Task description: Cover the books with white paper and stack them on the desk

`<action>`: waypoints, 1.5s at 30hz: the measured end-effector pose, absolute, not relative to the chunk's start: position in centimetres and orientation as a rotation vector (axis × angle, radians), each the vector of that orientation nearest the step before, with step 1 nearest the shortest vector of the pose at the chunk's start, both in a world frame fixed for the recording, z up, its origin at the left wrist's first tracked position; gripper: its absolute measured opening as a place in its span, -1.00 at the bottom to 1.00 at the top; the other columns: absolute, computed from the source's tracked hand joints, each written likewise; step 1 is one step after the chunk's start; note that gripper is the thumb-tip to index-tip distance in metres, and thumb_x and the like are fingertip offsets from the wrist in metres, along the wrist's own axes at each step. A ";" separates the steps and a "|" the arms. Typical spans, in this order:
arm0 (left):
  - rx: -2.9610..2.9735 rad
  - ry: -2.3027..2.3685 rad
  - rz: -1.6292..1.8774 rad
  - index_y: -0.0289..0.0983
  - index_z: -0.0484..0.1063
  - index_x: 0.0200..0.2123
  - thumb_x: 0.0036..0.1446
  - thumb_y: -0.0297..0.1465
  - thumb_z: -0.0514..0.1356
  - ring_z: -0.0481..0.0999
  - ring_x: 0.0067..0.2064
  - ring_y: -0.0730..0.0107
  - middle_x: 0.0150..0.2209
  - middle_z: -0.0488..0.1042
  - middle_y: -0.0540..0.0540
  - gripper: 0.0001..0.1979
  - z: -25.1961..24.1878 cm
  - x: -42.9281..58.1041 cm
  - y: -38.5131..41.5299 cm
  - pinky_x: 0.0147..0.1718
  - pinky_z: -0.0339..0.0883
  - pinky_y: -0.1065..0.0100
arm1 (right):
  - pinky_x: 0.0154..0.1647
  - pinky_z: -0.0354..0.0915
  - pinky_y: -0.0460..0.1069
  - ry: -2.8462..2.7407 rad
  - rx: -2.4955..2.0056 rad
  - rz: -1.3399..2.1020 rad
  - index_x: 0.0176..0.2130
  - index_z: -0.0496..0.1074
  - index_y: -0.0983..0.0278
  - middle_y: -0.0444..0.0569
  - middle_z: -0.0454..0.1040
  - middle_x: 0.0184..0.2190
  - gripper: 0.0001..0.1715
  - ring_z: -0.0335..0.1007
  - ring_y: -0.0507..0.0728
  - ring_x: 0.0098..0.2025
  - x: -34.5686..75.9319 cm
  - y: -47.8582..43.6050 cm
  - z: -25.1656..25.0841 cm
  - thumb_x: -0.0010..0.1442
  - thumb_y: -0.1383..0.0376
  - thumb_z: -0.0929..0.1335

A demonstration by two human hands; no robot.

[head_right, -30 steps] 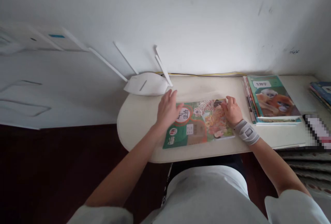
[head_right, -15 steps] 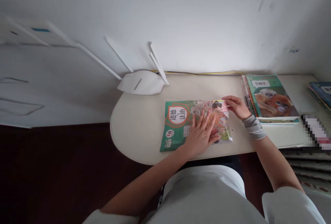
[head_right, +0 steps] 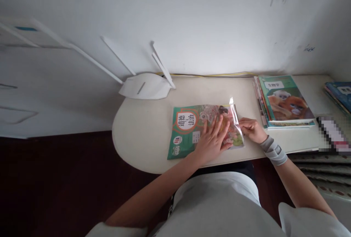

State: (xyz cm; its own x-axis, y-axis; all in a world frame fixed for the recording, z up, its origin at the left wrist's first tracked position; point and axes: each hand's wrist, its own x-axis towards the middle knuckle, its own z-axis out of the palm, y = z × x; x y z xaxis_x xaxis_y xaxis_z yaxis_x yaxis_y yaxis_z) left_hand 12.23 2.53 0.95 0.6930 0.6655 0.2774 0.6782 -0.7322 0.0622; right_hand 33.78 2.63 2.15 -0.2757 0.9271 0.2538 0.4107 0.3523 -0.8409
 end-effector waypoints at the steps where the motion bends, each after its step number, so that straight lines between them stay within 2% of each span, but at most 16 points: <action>1: -2.856 -1.100 -0.427 -0.26 -0.18 0.29 0.12 0.05 -0.09 -0.21 0.31 -0.11 0.32 -0.19 -0.31 -0.21 0.9 12.3 2.5 0.15 -0.26 -0.24 | -0.34 0.31 -0.02 -1.804 -1.199 0.820 -0.41 0.49 0.27 -0.02 0.45 -0.44 -0.66 0.36 0.07 -0.39 33.5 2.7 2.1 0.18 0.11 0.27; 5: -2.884 -1.012 -0.379 -0.22 -0.20 0.29 0.10 0.06 -0.06 -0.26 0.32 -0.09 0.33 -0.20 -0.25 -0.19 1.0 12.3 2.5 0.15 -0.28 -0.26 | -0.43 0.31 -0.06 -1.671 -1.334 0.836 -0.43 0.45 0.28 -0.11 0.38 -0.58 -0.64 0.31 0.02 -0.51 33.7 3.0 2.0 0.17 0.08 0.28; 7: -2.882 -1.007 -0.375 -0.23 -0.20 0.29 0.11 0.07 -0.08 -0.25 0.32 -0.09 0.32 -0.19 -0.26 -0.19 1.3 12.1 2.4 0.15 -0.27 -0.26 | -0.31 0.37 -0.03 -1.689 -1.335 0.879 -0.25 0.46 0.27 -0.05 0.48 -0.41 -0.63 0.41 0.07 -0.36 34.4 3.1 2.3 0.15 0.05 0.29; 9: -2.871 -1.014 -0.393 -0.26 -0.18 0.29 0.11 0.09 -0.13 -0.25 0.32 -0.08 0.32 -0.18 -0.25 -0.19 1.6 11.7 2.3 0.15 -0.29 -0.27 | -0.14 0.37 0.04 -1.652 -1.378 0.683 -0.02 0.37 0.24 0.03 0.47 -0.16 -0.54 0.41 0.13 -0.14 34.8 2.9 2.8 0.19 0.04 0.25; 12: -2.870 -1.060 -0.380 -0.32 -0.14 0.28 0.11 0.11 -0.22 -0.25 0.32 -0.06 0.32 -0.15 -0.26 -0.17 1.8 11.0 2.4 0.16 -0.31 -0.26 | 0.11 0.18 0.17 -1.782 -1.468 0.166 0.18 0.17 0.26 0.15 0.27 0.11 -0.41 0.18 0.21 0.15 33.5 2.0 3.6 0.24 0.06 0.18; 15: -2.910 -1.156 -0.218 -0.36 -0.07 0.26 0.13 0.09 -0.24 -0.16 0.31 -0.02 0.30 -0.05 -0.27 -0.20 1.7 9.9 3.6 0.16 -0.28 -0.23 | 0.25 -0.09 0.23 -2.345 -1.381 -0.002 0.24 0.06 0.33 0.17 0.10 0.22 -0.24 -0.11 0.26 0.29 30.6 1.6 3.3 0.20 -0.04 0.19; 18: -2.873 -1.356 -0.045 -0.33 0.02 0.24 0.16 0.04 -0.16 -0.03 0.28 -0.02 0.27 0.03 -0.27 -0.27 2.0 7.6 6.5 0.15 -0.14 -0.17 | 0.21 -0.05 0.21 -2.596 -1.493 0.004 0.21 0.12 0.36 0.20 0.11 0.22 -0.29 -0.06 0.28 0.27 29.4 3.3 2.4 0.23 0.00 0.17; 21: -2.530 -1.784 -0.132 -0.40 0.11 0.18 0.19 -0.08 -0.08 0.09 0.23 -0.11 0.22 0.13 -0.38 -0.37 3.3 3.6 9.8 0.09 0.01 -0.10 | 0.07 0.11 0.16 -2.316 -1.960 -0.052 0.10 0.26 0.42 0.31 0.24 0.12 -0.43 0.15 0.31 0.14 31.1 6.7 2.2 0.21 0.12 0.22; 24: -2.335 -2.201 -0.153 -0.39 0.31 0.01 0.19 -0.14 -0.06 0.40 -0.01 -0.03 -0.05 0.43 -0.36 -0.50 4.4 -0.3 12.4 -0.10 0.24 0.09 | -0.13 0.21 0.01 -2.098 -2.097 0.221 -0.16 0.44 0.41 0.22 0.47 -0.15 -0.61 0.37 0.20 -0.13 33.5 10.7 2.8 0.20 0.18 0.23; 27: -2.504 -2.374 -0.130 -0.33 0.44 -0.22 0.13 -0.11 0.01 0.49 -0.19 0.10 -0.24 0.53 -0.24 -0.57 4.2 -2.0 14.0 -0.26 0.28 0.26 | -0.35 0.18 -0.09 -2.034 -2.053 0.479 -0.42 0.49 0.39 0.06 0.51 -0.45 -0.56 0.38 0.07 -0.40 33.9 14.0 3.2 0.21 0.15 0.20; 29: -2.599 -2.346 -0.200 -0.30 0.46 -0.30 0.11 -0.14 0.04 0.49 -0.24 0.20 -0.28 0.54 -0.18 -0.64 3.7 -2.0 14.7 -0.31 0.26 0.33 | -0.43 0.15 -0.11 -2.028 -2.049 0.520 -0.48 0.48 0.38 -0.02 0.48 -0.57 -0.57 0.34 0.03 -0.49 33.2 15.4 3.2 0.17 0.14 0.23; 31: -2.612 -2.329 -0.263 -0.28 0.46 -0.31 0.10 -0.21 0.06 0.49 -0.26 0.30 -0.28 0.55 -0.12 -0.70 3.2 -1.5 15.2 -0.32 0.25 0.39 | -0.45 0.15 -0.13 -2.014 -2.051 0.533 -0.46 0.48 0.38 -0.06 0.47 -0.57 -0.67 0.32 0.01 -0.51 32.5 16.1 2.9 0.12 0.20 0.27; 34: -2.557 -2.331 -0.320 -0.27 0.46 -0.30 0.09 -0.28 0.06 0.47 -0.25 0.35 -0.26 0.54 -0.09 -0.76 3.0 -0.8 15.5 -0.31 0.24 0.41 | -0.41 0.15 -0.12 -1.980 -2.078 0.461 -0.38 0.45 0.38 -0.04 0.50 -0.46 -0.80 0.34 0.02 -0.44 31.8 16.1 2.7 0.08 0.29 0.29; 41: -2.499 -2.294 -0.324 -0.25 0.47 -0.35 0.09 -0.33 0.06 0.48 -0.23 0.31 -0.27 0.54 -0.09 -0.79 2.9 0.6 15.9 -0.26 0.25 0.37 | -0.33 0.13 -0.05 -1.962 -2.178 0.253 -0.23 0.36 0.31 0.06 0.48 -0.32 -0.81 0.36 0.14 -0.31 31.4 13.8 2.6 0.15 0.31 0.24; 43: -2.491 -2.279 -0.315 -0.27 0.46 -0.28 0.11 -0.35 0.04 0.48 -0.21 0.26 -0.26 0.54 -0.14 -0.77 3.1 1.2 15.8 -0.24 0.27 0.33 | -0.33 0.13 -0.03 -1.982 -2.226 0.129 -0.16 0.32 0.33 0.11 0.47 -0.28 -0.78 0.37 0.17 -0.28 31.0 13.1 2.3 0.21 0.30 0.20; 45: -2.466 -2.262 -0.325 -0.31 0.40 -0.10 0.14 -0.41 -0.01 0.46 -0.13 0.18 -0.17 0.51 -0.22 -0.69 3.6 2.1 15.0 -0.18 0.27 0.27 | -0.33 0.14 -0.03 -2.008 -2.249 -0.004 -0.12 0.27 0.34 0.14 0.45 -0.24 -0.75 0.37 0.18 -0.25 30.6 12.7 1.9 0.25 0.30 0.14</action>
